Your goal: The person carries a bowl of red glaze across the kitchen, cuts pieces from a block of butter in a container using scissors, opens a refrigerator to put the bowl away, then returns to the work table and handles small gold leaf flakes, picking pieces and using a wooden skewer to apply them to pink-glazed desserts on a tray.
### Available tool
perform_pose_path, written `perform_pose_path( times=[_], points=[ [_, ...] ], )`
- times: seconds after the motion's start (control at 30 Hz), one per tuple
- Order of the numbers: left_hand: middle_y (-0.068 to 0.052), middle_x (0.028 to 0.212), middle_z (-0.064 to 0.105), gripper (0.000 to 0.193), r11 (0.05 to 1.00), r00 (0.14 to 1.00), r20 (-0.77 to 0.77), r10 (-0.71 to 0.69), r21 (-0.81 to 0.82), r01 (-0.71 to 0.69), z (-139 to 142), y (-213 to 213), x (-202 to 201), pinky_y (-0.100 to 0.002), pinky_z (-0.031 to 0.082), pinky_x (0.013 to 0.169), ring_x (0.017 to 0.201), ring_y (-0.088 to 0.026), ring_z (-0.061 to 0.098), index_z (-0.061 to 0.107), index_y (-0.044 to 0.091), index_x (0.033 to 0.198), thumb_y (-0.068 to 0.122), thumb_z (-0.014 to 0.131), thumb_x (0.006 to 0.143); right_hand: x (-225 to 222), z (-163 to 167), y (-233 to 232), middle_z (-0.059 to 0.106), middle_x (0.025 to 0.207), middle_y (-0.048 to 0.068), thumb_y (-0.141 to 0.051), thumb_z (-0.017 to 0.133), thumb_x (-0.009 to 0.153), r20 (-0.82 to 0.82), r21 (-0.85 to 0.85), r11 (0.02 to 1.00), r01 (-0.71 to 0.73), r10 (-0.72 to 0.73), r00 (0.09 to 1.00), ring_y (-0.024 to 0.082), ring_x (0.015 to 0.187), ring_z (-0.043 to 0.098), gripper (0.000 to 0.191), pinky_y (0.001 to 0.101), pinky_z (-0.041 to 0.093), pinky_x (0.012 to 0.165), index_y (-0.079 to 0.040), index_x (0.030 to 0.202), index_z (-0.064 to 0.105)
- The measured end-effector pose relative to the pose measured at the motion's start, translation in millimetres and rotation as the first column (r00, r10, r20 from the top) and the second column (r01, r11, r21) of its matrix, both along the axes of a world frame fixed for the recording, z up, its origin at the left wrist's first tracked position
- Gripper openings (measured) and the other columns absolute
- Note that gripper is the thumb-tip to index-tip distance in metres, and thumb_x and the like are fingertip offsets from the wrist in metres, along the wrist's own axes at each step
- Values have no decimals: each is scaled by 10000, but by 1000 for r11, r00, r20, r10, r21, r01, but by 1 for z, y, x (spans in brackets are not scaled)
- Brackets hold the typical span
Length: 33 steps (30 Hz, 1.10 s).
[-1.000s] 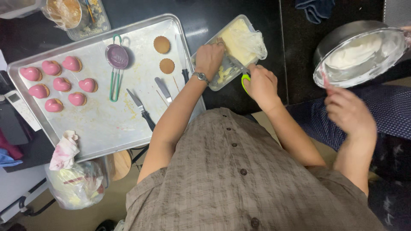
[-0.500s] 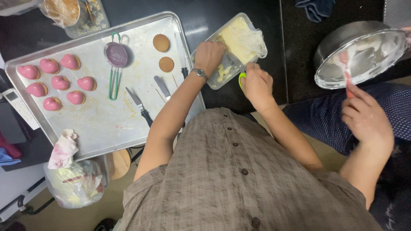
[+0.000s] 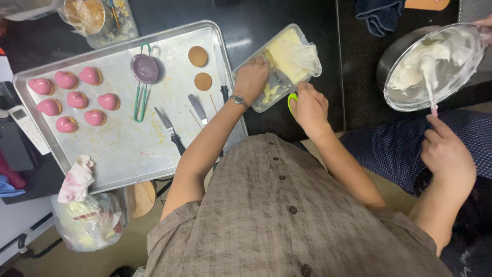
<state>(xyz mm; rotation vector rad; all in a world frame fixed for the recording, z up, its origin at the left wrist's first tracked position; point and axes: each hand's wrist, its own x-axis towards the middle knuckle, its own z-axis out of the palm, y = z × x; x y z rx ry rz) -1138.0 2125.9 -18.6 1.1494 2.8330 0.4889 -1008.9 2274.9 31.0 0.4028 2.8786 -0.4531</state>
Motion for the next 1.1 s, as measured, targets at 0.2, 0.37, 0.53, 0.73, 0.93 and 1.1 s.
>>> perform_pose_path(
  times=[0.2,0.37,0.53,0.73,0.93,1.1],
  points=[
    [-118,919,681,173,983,985,170,21,178,-52,11,-17,3,-420,567,728,845,-297,690,702,46,945,144,701,801,0,4,10,711,994,184,-184,774,797,-166,-98,994,-46,30,986,400,884,689,325,484,543,760,-28,1062,668],
    [-116,992,707,217,929,941,331,62,326,-176,26,-39,14,-429,564,742,824,-321,696,710,77,1053,137,668,848,13,-8,26,627,719,111,-266,854,825,52,-452,871,194,-191,980,224,663,595,384,362,475,603,-33,1081,688],
    [-151,1027,724,351,839,847,516,128,399,-370,32,-47,29,-411,562,747,799,-298,713,603,87,1276,102,636,927,44,-42,24,584,736,8,-190,745,918,312,-889,284,359,-198,929,77,598,511,311,256,391,523,-38,1113,557],
    [-101,1046,748,312,560,664,738,-120,602,-568,9,-33,43,-302,566,766,882,-143,720,519,13,1267,76,657,994,59,-71,-2,547,956,-2,-202,634,1024,167,-985,32,172,-126,978,73,799,526,320,233,452,714,-68,1271,481],
    [-73,972,690,309,448,373,863,-341,498,-742,-10,-26,58,-249,531,772,860,-93,648,653,-26,1265,54,732,977,49,-61,-7,564,988,13,-203,615,1032,93,-996,0,94,-175,980,94,842,540,330,249,448,772,-58,1300,489],
    [-30,1111,698,267,420,458,837,-300,547,-724,-5,-27,60,-231,560,820,930,-72,668,703,-22,1189,68,738,940,43,-53,1,547,972,4,-183,627,1034,44,-997,58,52,-130,990,70,836,504,333,233,429,749,-55,1310,492]
  ],
)
